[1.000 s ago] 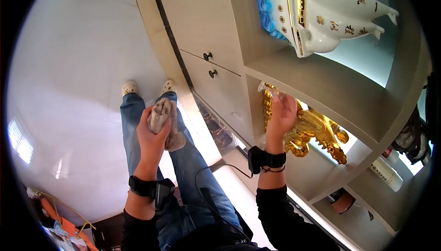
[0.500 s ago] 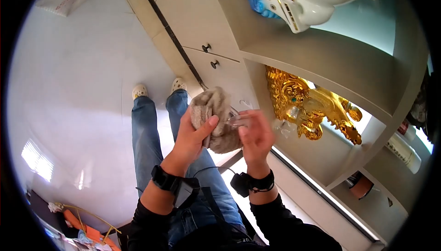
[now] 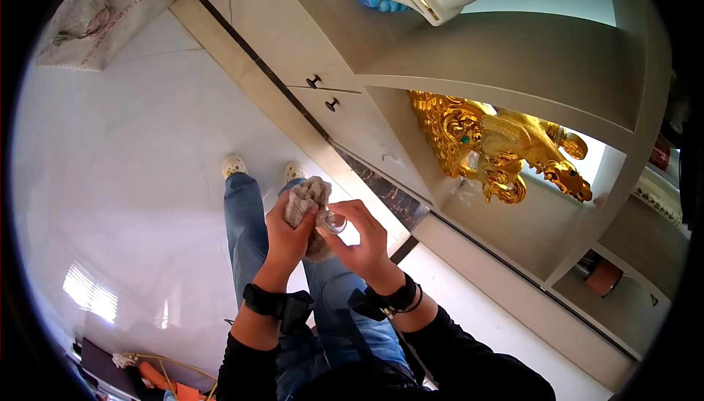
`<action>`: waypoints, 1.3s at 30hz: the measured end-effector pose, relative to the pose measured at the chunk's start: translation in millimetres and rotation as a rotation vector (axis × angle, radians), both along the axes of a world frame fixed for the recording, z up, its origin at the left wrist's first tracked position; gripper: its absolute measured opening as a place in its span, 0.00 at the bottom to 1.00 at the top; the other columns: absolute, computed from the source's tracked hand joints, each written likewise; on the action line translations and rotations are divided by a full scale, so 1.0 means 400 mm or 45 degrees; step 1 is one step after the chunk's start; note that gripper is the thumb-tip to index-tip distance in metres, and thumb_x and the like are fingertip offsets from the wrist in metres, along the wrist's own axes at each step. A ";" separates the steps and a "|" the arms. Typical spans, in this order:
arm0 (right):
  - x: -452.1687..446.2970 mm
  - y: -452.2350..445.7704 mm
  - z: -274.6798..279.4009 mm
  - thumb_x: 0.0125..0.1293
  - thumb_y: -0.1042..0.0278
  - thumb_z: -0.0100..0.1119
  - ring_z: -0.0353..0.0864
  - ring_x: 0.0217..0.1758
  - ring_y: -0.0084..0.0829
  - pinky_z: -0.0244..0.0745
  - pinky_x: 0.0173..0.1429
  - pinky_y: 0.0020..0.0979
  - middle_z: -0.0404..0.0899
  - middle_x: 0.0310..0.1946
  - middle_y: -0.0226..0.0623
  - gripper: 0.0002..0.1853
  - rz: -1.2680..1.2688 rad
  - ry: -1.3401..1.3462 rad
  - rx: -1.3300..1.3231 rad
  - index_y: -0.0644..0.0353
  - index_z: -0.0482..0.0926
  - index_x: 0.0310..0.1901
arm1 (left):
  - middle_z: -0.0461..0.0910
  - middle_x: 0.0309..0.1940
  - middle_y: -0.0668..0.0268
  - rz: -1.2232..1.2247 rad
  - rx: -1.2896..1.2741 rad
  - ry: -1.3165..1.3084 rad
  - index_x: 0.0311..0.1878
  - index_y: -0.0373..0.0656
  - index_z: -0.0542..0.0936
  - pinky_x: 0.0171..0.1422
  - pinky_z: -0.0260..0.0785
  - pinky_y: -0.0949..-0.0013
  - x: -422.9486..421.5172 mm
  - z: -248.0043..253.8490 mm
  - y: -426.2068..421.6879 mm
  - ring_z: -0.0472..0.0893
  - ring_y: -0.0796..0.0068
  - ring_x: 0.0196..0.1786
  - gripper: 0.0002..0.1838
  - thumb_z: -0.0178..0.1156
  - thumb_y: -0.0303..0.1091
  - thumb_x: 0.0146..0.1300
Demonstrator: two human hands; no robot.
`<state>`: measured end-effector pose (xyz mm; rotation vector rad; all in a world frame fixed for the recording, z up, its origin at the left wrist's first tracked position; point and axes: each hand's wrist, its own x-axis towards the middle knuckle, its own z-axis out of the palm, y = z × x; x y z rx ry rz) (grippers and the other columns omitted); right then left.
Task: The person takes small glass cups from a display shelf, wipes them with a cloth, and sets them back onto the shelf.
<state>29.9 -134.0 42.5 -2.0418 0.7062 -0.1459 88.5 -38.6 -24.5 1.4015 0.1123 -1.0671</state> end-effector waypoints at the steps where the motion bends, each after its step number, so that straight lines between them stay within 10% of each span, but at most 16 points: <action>1: 0.000 0.001 -0.007 0.46 0.79 0.60 0.73 0.30 0.28 0.68 0.34 0.23 0.73 0.30 0.38 0.16 0.011 -0.008 0.006 0.65 0.71 0.40 | 0.76 0.34 0.61 0.011 0.006 -0.008 0.42 0.32 0.71 0.43 0.66 0.76 -0.005 -0.001 -0.006 0.74 0.77 0.37 0.14 0.57 0.26 0.51; 4: -0.020 0.005 -0.023 0.46 0.78 0.60 0.72 0.35 0.31 0.67 0.40 0.25 0.73 0.33 0.38 0.14 -0.122 -0.015 0.240 0.65 0.73 0.38 | 0.74 0.39 0.64 0.271 -0.322 0.525 0.45 0.34 0.70 0.45 0.66 0.76 -0.033 0.001 -0.021 0.74 0.78 0.40 0.16 0.55 0.23 0.50; 13: -0.121 -0.077 -0.016 0.50 0.76 0.56 0.71 0.39 0.32 0.66 0.44 0.26 0.71 0.36 0.36 0.07 0.186 0.072 0.062 0.64 0.74 0.33 | 0.74 0.37 0.64 0.362 -0.405 0.593 0.44 0.34 0.70 0.43 0.67 0.76 -0.135 0.016 -0.071 0.74 0.77 0.38 0.15 0.55 0.26 0.52; 16: -0.163 -0.100 -0.030 0.56 0.78 0.50 0.72 0.41 0.27 0.68 0.47 0.26 0.73 0.39 0.40 0.06 -0.170 -0.107 0.469 0.66 0.71 0.37 | 0.73 0.38 0.63 0.503 -0.441 0.618 0.46 0.35 0.67 0.43 0.67 0.75 -0.148 0.020 -0.076 0.75 0.75 0.38 0.16 0.54 0.28 0.54; 23: -0.193 -0.140 0.011 0.59 0.72 0.46 0.68 0.24 0.18 0.63 0.27 0.19 0.74 0.23 0.32 0.07 -0.088 0.463 0.499 0.66 0.72 0.34 | 0.67 0.45 0.65 0.504 -0.788 0.374 0.49 0.36 0.67 0.48 0.62 0.73 -0.184 0.052 -0.088 0.69 0.74 0.46 0.23 0.54 0.41 0.55; 29: -0.183 -0.105 0.056 0.53 0.73 0.49 0.72 0.24 0.44 0.67 0.29 0.31 0.72 0.21 0.47 0.06 0.137 0.591 0.268 0.66 0.70 0.31 | 0.68 0.39 0.62 0.190 -0.260 -0.516 0.40 0.38 0.73 0.46 0.61 0.74 -0.194 0.109 -0.133 0.69 0.72 0.43 0.17 0.62 0.26 0.43; 30: -0.189 -0.096 0.042 0.50 0.75 0.52 0.69 0.18 0.30 0.64 0.25 0.25 0.71 0.19 0.47 0.07 0.157 0.457 0.242 0.67 0.71 0.32 | 0.68 0.36 0.63 0.360 -0.180 -0.533 0.38 0.39 0.73 0.44 0.61 0.75 -0.207 0.105 -0.136 0.70 0.72 0.41 0.17 0.61 0.22 0.40; 39: -0.190 -0.090 0.061 0.53 0.74 0.49 0.59 0.19 0.18 0.61 0.24 0.21 0.66 0.16 0.37 0.06 0.250 0.458 0.451 0.68 0.70 0.31 | 0.73 0.28 0.68 0.514 0.143 -0.395 0.30 0.35 0.74 0.35 0.63 0.81 -0.209 0.102 -0.100 0.70 0.84 0.30 0.09 0.61 0.20 0.42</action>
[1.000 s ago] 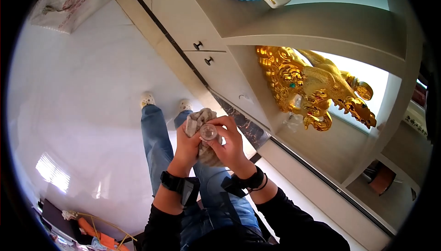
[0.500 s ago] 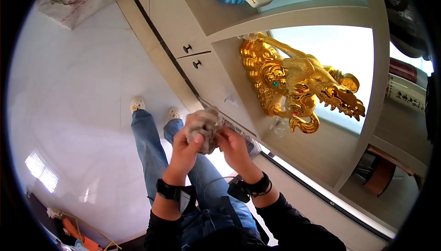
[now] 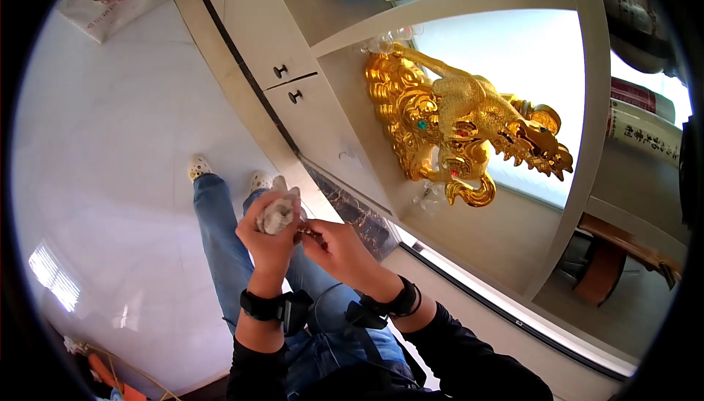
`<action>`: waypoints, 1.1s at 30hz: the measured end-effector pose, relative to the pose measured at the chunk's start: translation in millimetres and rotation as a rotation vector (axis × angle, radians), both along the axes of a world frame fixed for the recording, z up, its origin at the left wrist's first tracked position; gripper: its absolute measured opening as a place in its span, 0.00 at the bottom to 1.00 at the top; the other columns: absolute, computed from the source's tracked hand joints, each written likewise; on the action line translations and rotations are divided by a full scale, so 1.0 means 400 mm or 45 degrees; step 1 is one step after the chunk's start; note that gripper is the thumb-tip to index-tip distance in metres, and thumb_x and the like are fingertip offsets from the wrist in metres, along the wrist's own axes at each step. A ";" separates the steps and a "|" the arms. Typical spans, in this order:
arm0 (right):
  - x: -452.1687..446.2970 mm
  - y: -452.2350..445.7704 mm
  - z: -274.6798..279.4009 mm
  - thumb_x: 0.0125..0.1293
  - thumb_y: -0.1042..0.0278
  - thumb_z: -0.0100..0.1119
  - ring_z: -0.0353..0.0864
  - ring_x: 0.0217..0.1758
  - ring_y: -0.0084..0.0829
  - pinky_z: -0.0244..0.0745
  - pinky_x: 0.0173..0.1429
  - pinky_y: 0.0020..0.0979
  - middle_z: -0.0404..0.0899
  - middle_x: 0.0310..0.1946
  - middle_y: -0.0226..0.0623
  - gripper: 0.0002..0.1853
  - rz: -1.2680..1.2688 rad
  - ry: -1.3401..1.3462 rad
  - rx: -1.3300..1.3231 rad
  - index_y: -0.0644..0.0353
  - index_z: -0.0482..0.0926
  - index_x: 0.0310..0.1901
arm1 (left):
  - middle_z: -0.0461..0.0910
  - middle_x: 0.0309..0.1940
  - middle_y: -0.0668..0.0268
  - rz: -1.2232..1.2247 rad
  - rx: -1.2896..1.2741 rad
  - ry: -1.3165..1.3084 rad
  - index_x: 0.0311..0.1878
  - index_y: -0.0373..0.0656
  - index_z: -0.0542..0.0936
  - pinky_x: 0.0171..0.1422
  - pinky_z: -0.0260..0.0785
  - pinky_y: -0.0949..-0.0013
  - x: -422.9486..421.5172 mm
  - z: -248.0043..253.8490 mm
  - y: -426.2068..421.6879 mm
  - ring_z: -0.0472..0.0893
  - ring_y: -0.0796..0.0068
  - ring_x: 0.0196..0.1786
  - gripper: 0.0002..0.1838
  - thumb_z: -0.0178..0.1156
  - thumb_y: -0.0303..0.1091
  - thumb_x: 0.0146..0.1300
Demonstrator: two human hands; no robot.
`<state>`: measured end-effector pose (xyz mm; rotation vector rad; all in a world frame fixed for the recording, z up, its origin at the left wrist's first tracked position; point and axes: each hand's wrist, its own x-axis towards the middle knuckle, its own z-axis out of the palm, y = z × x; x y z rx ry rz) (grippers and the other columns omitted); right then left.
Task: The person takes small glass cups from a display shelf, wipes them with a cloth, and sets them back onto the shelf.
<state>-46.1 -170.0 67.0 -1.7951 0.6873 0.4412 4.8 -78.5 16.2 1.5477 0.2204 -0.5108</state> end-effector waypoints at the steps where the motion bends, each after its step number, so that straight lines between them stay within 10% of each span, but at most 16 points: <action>1: -0.001 -0.001 0.003 0.54 0.74 0.49 0.59 0.19 0.18 0.60 0.24 0.21 0.65 0.15 0.37 0.05 0.031 0.017 0.039 0.68 0.69 0.30 | 0.74 0.26 0.68 0.023 0.024 0.019 0.31 0.35 0.74 0.34 0.64 0.81 -0.009 -0.016 0.010 0.71 0.84 0.28 0.08 0.60 0.26 0.47; 5: -0.037 -0.010 -0.015 0.58 0.71 0.47 0.61 0.20 0.16 0.59 0.24 0.19 0.65 0.16 0.32 0.07 0.010 0.085 0.177 0.66 0.68 0.31 | 0.75 0.30 0.64 0.144 -0.306 0.622 0.37 0.32 0.73 0.35 0.66 0.76 0.021 -0.069 0.049 0.74 0.77 0.30 0.15 0.50 0.38 0.59; 12: -0.102 -0.025 -0.084 0.61 0.72 0.42 0.67 0.20 0.19 0.63 0.25 0.18 0.71 0.21 0.33 0.19 -0.800 0.124 0.382 0.65 0.58 0.53 | 0.70 0.40 0.63 -0.109 -0.827 0.592 0.47 0.39 0.68 0.47 0.62 0.74 -0.017 -0.051 0.060 0.72 0.73 0.41 0.18 0.44 0.42 0.60; 15: -0.064 -0.011 -0.061 0.61 0.75 0.37 0.67 0.25 0.17 0.64 0.28 0.19 0.72 0.28 0.33 0.14 -0.959 0.021 0.485 0.64 0.61 0.49 | 0.67 0.39 0.59 -0.599 -0.323 -0.108 0.43 0.43 0.71 0.48 0.62 0.69 -0.057 -0.047 0.040 0.68 0.65 0.43 0.16 0.57 0.29 0.48; 18: -0.081 -0.014 -0.071 0.61 0.76 0.34 0.68 0.28 0.16 0.65 0.31 0.18 0.72 0.33 0.35 0.14 -0.502 -0.124 0.202 0.64 0.61 0.48 | 0.64 0.38 0.57 -0.583 -0.152 -0.295 0.40 0.44 0.73 0.47 0.62 0.67 -0.070 -0.008 0.022 0.68 0.57 0.41 0.16 0.59 0.25 0.44; 33: -0.122 -0.024 -0.117 0.59 0.78 0.39 0.71 0.31 0.21 0.67 0.36 0.21 0.73 0.31 0.38 0.17 -0.242 -0.127 0.091 0.64 0.59 0.51 | 0.65 0.34 0.57 -0.402 0.054 -0.444 0.35 0.43 0.73 0.35 0.65 0.63 -0.099 -0.045 0.002 0.71 0.54 0.34 0.12 0.57 0.20 0.44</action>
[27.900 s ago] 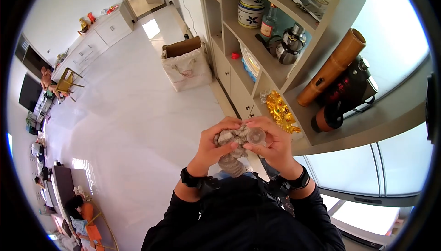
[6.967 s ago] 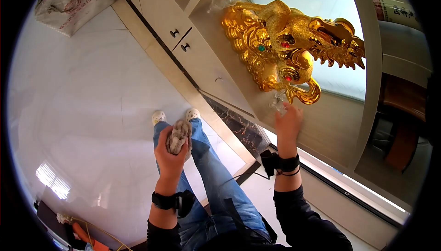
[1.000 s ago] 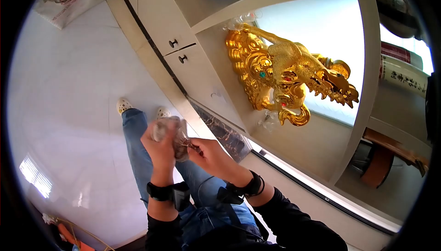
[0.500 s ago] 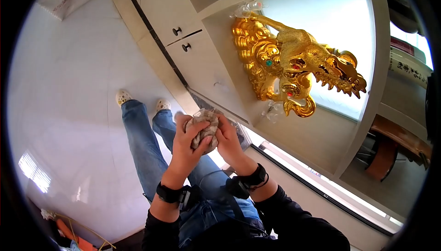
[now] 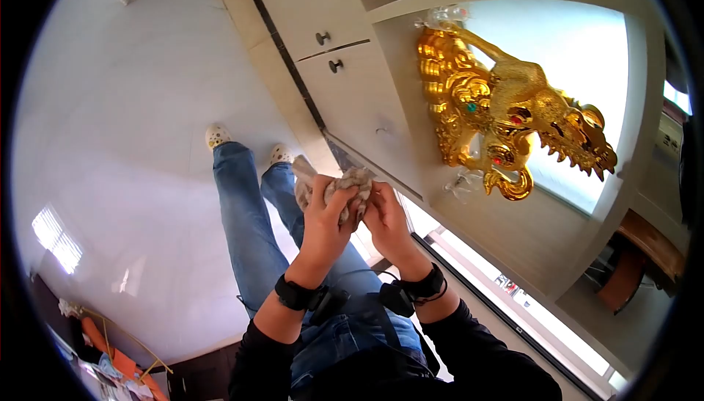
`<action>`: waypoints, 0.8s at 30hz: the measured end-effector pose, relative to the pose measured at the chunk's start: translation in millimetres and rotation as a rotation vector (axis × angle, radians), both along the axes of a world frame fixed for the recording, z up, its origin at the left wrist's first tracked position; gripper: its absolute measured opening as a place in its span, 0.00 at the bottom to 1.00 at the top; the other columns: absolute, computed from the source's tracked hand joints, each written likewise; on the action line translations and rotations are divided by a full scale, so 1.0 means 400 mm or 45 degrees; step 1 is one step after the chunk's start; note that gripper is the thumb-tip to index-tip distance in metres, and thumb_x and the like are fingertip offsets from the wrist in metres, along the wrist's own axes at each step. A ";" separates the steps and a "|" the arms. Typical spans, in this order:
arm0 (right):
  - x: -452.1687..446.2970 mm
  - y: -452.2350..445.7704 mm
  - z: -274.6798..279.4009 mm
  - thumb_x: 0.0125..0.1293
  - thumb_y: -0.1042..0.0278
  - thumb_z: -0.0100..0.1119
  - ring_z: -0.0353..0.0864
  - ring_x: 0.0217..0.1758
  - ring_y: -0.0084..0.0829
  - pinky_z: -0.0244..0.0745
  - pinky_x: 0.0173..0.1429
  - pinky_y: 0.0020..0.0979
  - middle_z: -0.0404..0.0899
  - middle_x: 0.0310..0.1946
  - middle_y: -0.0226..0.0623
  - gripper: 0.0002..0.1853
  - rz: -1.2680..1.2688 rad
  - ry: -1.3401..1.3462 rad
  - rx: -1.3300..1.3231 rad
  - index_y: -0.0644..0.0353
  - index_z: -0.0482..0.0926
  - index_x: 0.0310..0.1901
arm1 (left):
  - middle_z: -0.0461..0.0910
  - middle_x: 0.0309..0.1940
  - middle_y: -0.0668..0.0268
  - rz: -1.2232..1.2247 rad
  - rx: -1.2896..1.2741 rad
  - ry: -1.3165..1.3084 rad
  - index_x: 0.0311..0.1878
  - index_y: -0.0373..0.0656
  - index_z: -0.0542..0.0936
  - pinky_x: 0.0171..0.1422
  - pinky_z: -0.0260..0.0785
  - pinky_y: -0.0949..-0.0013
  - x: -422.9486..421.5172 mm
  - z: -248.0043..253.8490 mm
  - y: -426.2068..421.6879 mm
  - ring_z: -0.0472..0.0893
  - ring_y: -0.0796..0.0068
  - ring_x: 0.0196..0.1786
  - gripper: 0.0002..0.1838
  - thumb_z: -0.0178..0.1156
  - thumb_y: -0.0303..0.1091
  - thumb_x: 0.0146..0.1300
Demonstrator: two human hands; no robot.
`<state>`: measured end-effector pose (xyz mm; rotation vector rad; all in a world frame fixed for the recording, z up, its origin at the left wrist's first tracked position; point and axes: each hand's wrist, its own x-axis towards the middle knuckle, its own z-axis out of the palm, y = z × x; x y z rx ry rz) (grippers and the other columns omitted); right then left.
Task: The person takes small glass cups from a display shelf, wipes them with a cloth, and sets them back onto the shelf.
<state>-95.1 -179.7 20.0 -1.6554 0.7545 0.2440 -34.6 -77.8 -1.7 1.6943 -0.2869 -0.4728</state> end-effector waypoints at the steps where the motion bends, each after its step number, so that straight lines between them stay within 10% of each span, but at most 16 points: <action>1: -0.001 -0.001 0.000 0.59 0.77 0.40 0.70 0.29 0.20 0.66 0.35 0.20 0.73 0.29 0.37 0.17 -0.015 0.003 0.021 0.64 0.58 0.52 | 0.65 0.34 0.57 0.004 0.013 0.004 0.35 0.43 0.73 0.35 0.65 0.63 0.004 -0.008 -0.002 0.71 0.54 0.34 0.12 0.57 0.20 0.44; 5: 0.012 0.017 0.047 0.60 0.78 0.38 0.61 0.22 0.16 0.58 0.28 0.16 0.66 0.22 0.31 0.19 -0.043 -0.040 0.053 0.63 0.57 0.54 | 0.68 0.35 0.58 0.305 0.179 0.159 0.34 0.39 0.71 0.38 0.63 0.71 0.046 -0.084 0.003 0.72 0.63 0.36 0.04 0.51 0.26 0.54; 7: 0.016 0.020 0.055 0.61 0.77 0.39 0.62 0.23 0.16 0.59 0.28 0.16 0.67 0.24 0.31 0.18 -0.129 -0.074 0.080 0.64 0.57 0.54 | 0.69 0.41 0.62 0.607 -0.557 1.129 0.38 0.39 0.70 0.41 0.64 0.74 0.064 -0.121 0.015 0.71 0.72 0.41 0.07 0.48 0.30 0.59; 10: 0.029 0.003 0.049 0.61 0.74 0.43 0.62 0.26 0.15 0.60 0.30 0.15 0.67 0.29 0.31 0.20 -0.149 -0.078 0.037 0.66 0.56 0.55 | 0.68 0.44 0.64 0.596 -1.193 1.417 0.46 0.40 0.66 0.47 0.63 0.77 0.088 -0.061 0.028 0.69 0.77 0.45 0.13 0.47 0.34 0.60; 13: 0.041 -0.005 0.051 0.61 0.75 0.44 0.62 0.26 0.14 0.60 0.29 0.15 0.69 0.31 0.31 0.21 -0.132 0.011 -0.018 0.66 0.57 0.56 | 0.68 0.45 0.64 0.490 -1.152 1.408 0.51 0.40 0.63 0.51 0.61 0.75 0.069 -0.029 0.023 0.68 0.75 0.48 0.21 0.51 0.39 0.58; 17: 0.043 0.008 0.063 0.60 0.77 0.43 0.63 0.25 0.14 0.61 0.28 0.15 0.70 0.34 0.31 0.21 -0.185 0.091 0.147 0.68 0.58 0.56 | 0.66 0.39 0.61 0.005 -0.356 0.242 0.47 0.40 0.67 0.47 0.61 0.73 0.050 -0.003 -0.003 0.69 0.70 0.42 0.24 0.61 0.33 0.45; 24: 0.055 0.016 0.082 0.58 0.79 0.42 0.64 0.24 0.15 0.61 0.29 0.16 0.70 0.27 0.31 0.23 -0.199 0.080 0.399 0.68 0.57 0.57 | 0.67 0.30 0.62 0.201 -0.292 0.282 0.40 0.40 0.69 0.38 0.65 0.75 0.045 -0.014 0.001 0.72 0.69 0.30 0.14 0.58 0.27 0.48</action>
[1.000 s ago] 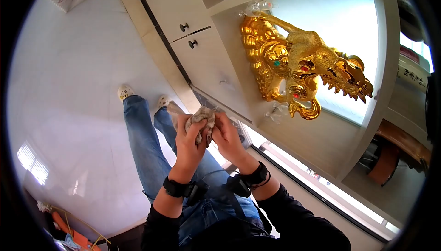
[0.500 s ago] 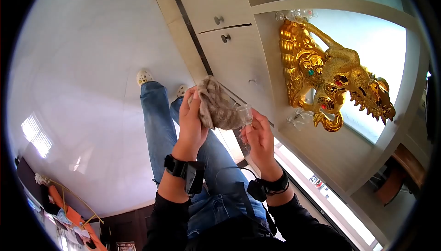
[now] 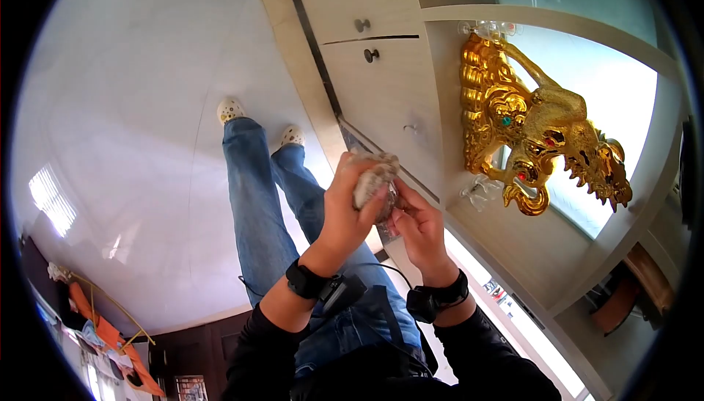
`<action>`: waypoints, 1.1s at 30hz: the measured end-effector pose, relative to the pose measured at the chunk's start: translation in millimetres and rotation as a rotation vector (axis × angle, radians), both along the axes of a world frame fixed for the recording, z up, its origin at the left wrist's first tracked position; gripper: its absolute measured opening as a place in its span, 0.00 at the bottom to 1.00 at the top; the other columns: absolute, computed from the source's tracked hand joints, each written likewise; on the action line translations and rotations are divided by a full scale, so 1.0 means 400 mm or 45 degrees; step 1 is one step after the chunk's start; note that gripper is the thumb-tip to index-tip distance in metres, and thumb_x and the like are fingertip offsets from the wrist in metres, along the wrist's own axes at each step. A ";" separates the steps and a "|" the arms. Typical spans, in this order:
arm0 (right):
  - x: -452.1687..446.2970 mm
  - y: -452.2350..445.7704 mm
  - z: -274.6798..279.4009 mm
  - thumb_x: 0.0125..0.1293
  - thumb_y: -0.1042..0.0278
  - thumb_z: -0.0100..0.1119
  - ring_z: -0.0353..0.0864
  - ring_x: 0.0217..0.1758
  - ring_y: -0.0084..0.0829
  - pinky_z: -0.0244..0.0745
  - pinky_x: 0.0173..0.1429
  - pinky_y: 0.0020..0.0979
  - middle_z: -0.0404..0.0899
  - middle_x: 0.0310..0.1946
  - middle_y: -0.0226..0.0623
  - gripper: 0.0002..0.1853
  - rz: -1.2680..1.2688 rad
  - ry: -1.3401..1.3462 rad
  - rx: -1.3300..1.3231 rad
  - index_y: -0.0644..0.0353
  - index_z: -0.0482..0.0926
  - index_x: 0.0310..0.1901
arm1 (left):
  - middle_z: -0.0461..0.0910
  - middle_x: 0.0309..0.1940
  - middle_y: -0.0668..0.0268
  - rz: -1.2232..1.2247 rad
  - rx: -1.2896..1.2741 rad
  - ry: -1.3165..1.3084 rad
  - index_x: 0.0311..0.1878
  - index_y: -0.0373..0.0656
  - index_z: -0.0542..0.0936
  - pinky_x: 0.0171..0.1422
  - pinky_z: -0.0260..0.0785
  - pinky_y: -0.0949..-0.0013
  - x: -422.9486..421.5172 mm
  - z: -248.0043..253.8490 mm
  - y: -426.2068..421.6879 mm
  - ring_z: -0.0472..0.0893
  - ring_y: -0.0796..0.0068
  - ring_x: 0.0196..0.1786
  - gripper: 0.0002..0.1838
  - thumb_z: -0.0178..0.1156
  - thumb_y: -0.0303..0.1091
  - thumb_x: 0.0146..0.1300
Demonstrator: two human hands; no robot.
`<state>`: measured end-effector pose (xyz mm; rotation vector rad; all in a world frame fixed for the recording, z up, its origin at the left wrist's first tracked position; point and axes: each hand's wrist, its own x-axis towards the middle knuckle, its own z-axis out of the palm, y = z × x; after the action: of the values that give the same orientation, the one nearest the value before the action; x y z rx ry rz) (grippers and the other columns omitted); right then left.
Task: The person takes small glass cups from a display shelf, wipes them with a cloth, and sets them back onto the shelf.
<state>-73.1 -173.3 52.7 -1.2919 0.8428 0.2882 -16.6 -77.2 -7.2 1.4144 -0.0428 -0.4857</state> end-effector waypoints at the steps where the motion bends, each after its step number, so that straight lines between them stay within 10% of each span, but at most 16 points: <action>1: -0.001 -0.009 0.006 0.58 0.79 0.42 0.64 0.24 0.15 0.61 0.29 0.16 0.70 0.27 0.31 0.23 -0.002 0.001 0.001 0.68 0.57 0.57 | 0.68 0.31 0.62 0.105 -0.032 0.074 0.39 0.39 0.69 0.37 0.64 0.77 -0.008 -0.006 0.004 0.72 0.73 0.30 0.13 0.57 0.28 0.50; 3: -0.005 -0.034 0.022 0.56 0.80 0.41 0.64 0.24 0.16 0.60 0.29 0.15 0.68 0.22 0.30 0.25 0.074 0.231 0.409 0.67 0.56 0.58 | 0.72 0.37 0.65 0.265 -0.091 0.698 0.43 0.38 0.68 0.41 0.63 0.78 -0.024 -0.042 0.018 0.70 0.79 0.37 0.13 0.49 0.35 0.59; 9: 0.027 0.004 0.025 0.57 0.74 0.44 0.57 0.19 0.17 0.53 0.25 0.19 0.62 0.18 0.27 0.23 -0.300 0.127 0.675 0.61 0.58 0.56 | 0.70 0.43 0.60 0.349 -0.847 1.096 0.52 0.34 0.62 0.49 0.64 0.70 -0.001 -0.021 0.054 0.71 0.73 0.45 0.23 0.43 0.44 0.62; 12: 0.028 0.019 0.010 0.59 0.73 0.44 0.64 0.23 0.14 0.59 0.28 0.18 0.68 0.24 0.26 0.22 -0.580 0.122 0.656 0.57 0.57 0.56 | 0.60 0.53 0.60 0.021 -0.738 0.557 0.53 0.36 0.61 0.60 0.50 0.69 -0.023 0.004 0.051 0.60 0.70 0.56 0.26 0.43 0.48 0.60; 15: 0.097 0.073 0.049 0.58 0.73 0.44 0.65 0.23 0.12 0.59 0.25 0.15 0.71 0.26 0.26 0.22 -0.754 0.339 0.293 0.59 0.58 0.56 | 0.58 0.53 0.54 -0.262 -0.162 -0.109 0.50 0.41 0.65 0.57 0.54 0.67 -0.005 0.061 0.057 0.64 0.58 0.54 0.20 0.51 0.31 0.53; 21: 0.031 0.046 0.028 0.58 0.76 0.43 0.61 0.15 0.14 0.56 0.19 0.15 0.70 0.24 0.32 0.22 -0.220 0.187 0.391 0.66 0.58 0.56 | 0.60 0.50 0.52 -0.159 -0.025 -0.150 0.46 0.42 0.69 0.49 0.63 0.69 0.003 0.055 0.084 0.68 0.53 0.48 0.21 0.50 0.19 0.44; 25: 0.026 0.042 0.038 0.54 0.80 0.46 0.62 0.17 0.14 0.59 0.21 0.15 0.69 0.21 0.29 0.26 -0.074 0.236 0.171 0.63 0.58 0.58 | 0.71 0.40 0.59 0.105 0.008 0.323 0.47 0.37 0.68 0.47 0.64 0.72 -0.005 0.051 0.089 0.73 0.70 0.42 0.14 0.47 0.28 0.57; 29: 0.026 0.042 0.040 0.50 0.82 0.51 0.59 0.20 0.09 0.57 0.25 0.12 0.66 0.19 0.21 0.24 0.416 0.055 -0.338 0.61 0.67 0.53 | 0.71 0.40 0.60 0.296 -0.798 1.081 0.48 0.35 0.65 0.46 0.65 0.75 0.045 0.006 0.112 0.73 0.76 0.39 0.17 0.40 0.38 0.63; 33: 0.021 0.052 0.011 0.48 0.83 0.51 0.67 0.22 0.11 0.63 0.27 0.13 0.69 0.19 0.23 0.25 0.450 0.004 -0.791 0.66 0.65 0.53 | 0.70 0.40 0.62 0.058 -0.564 0.698 0.46 0.37 0.66 0.52 0.60 0.73 0.002 0.022 0.111 0.71 0.69 0.45 0.15 0.44 0.37 0.61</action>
<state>-64.9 -152.4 57.2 -2.0295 0.7264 0.3185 -15.9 -33.0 1.5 0.8156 0.3072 -0.7601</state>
